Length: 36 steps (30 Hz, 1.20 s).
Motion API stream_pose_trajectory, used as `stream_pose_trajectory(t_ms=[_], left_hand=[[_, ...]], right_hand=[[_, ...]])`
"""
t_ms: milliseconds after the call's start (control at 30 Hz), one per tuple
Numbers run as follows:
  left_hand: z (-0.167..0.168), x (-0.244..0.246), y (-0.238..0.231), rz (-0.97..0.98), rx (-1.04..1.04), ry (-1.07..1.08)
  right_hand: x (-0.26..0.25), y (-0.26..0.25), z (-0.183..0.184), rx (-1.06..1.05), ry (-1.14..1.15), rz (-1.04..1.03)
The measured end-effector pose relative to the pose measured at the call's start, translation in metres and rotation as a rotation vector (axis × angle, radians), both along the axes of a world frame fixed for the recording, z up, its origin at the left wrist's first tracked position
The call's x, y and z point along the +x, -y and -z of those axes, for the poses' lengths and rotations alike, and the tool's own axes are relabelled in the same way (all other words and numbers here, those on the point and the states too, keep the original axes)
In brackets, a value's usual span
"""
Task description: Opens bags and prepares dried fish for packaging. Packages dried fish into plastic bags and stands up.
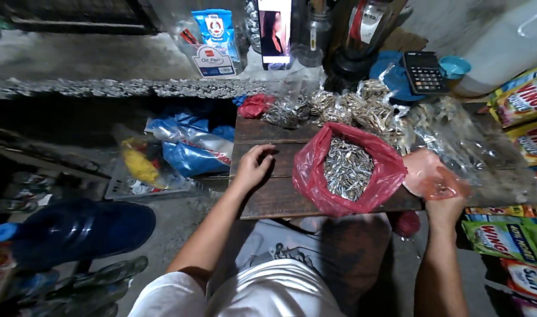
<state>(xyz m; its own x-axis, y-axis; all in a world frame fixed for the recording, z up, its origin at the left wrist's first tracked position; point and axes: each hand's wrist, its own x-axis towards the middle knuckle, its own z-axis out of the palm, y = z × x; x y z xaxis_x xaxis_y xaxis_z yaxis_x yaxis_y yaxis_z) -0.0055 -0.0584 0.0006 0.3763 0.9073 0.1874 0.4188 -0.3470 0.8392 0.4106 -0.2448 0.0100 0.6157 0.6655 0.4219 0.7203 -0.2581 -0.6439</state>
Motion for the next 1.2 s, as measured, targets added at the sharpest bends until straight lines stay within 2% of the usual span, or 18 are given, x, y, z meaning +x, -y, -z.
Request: stream_pose_trajectory(t_ms=[167,233,300,367,433,533,600,700,800,867,933,1033,1200], left_hand=[[-0.022,0.003,0.021,0.063,0.122,0.143],[-0.035,0.009,0.04,0.193,0.124,0.282],[-0.043,0.021,0.062,0.445,0.057,0.425],[-0.045,0.039,0.086,0.727,-0.113,0.499],[-0.045,0.064,0.111,0.944,-0.364,0.465],[-0.042,0.108,0.14,1.095,-0.736,0.394],[-0.041,0.133,0.156,1.081,-0.946,0.46],[-0.028,0.163,0.171,1.061,-1.222,0.722],[-0.014,0.18,0.175,1.043,-1.331,0.872],[-0.01,0.186,0.177,0.972,-1.414,0.837],[-0.011,0.191,0.182,0.801,-1.548,0.713],[-0.015,0.196,0.187,0.561,-1.641,0.57],[-0.015,0.192,0.185,0.427,-1.593,0.552]], right_hand=[[-0.001,0.002,-0.033,-0.062,0.056,-0.005],[0.002,0.006,-0.041,-0.023,0.115,-0.037],[0.005,0.011,-0.049,0.005,0.131,-0.067],[0.003,0.019,-0.06,0.032,0.128,-0.091],[-0.005,0.03,-0.074,0.092,0.126,-0.11],[-0.028,0.051,-0.094,0.188,0.052,-0.186],[-0.041,0.068,-0.101,0.198,0.004,-0.256],[-0.056,0.093,-0.109,0.077,-0.028,-0.311],[-0.058,0.11,-0.115,-0.203,0.095,-0.334],[-0.066,0.114,-0.119,-0.374,0.203,-0.397],[-0.071,0.115,-0.116,-0.438,0.264,-0.47],[-0.073,0.117,-0.105,-0.364,0.319,-0.556],[-0.077,0.111,-0.112,-0.296,0.454,-0.578]])
